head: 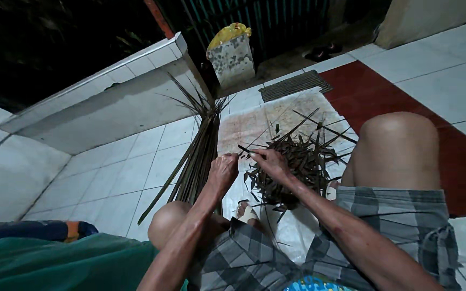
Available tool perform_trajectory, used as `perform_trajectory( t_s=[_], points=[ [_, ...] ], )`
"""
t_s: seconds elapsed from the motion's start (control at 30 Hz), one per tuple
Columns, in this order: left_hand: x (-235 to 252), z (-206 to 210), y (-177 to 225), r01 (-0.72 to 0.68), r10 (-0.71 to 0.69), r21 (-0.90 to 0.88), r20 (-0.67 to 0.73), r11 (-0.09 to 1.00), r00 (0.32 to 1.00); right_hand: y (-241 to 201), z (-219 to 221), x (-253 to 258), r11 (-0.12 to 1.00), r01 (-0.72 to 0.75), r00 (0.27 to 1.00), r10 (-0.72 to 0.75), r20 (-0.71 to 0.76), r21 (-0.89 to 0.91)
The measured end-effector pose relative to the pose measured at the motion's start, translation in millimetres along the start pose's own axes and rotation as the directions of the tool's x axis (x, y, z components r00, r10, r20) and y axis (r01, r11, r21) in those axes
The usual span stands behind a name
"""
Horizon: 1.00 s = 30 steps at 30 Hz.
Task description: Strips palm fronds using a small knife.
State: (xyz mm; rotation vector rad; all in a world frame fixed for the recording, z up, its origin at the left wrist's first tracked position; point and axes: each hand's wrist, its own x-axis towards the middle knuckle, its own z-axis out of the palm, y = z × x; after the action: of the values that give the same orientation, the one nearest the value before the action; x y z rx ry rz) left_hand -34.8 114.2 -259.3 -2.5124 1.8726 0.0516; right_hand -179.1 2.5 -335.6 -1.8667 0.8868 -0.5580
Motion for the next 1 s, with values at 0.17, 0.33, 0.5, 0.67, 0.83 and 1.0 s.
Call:
perform_trajectory(
  t_s=[0.17,0.33,0.5,0.67,0.83,1.0],
  points=[
    [-0.6,0.6,-1.9,-0.029,0.028,-0.020,-0.036,0.999,0.999,16.0,-8.3,14.5,0.996,-0.088,0.988,0.085,-0.128,-0.012],
    [3.2,-1.7,-14.6,-0.055,0.029,-0.292,-0.095,0.955,0.995,32.0,-14.1,7.3,0.996,-0.013,0.957,0.040,-0.287,0.093],
    [7.5,-4.7,-23.1,-0.023,-0.015,-0.558,-0.063,0.830,0.998,14.9,1.8,-6.9,0.973,0.164,0.983,-0.147,-0.109,0.162],
    [4.6,-7.7,-23.8,0.041,-0.047,-0.652,0.008,0.757,0.999,15.0,5.3,-2.6,0.980,0.166,0.981,-0.153,-0.119,0.113],
    [4.3,-11.5,-22.9,0.068,-0.061,-0.686,0.034,0.724,0.998,20.0,4.2,11.3,0.976,0.183,0.970,-0.161,-0.180,0.114],
    [2.8,-10.1,-24.4,0.062,-0.055,-0.673,0.031,0.737,0.998,32.5,-21.1,36.9,0.991,0.045,0.965,-0.010,-0.261,0.126]
  ],
)
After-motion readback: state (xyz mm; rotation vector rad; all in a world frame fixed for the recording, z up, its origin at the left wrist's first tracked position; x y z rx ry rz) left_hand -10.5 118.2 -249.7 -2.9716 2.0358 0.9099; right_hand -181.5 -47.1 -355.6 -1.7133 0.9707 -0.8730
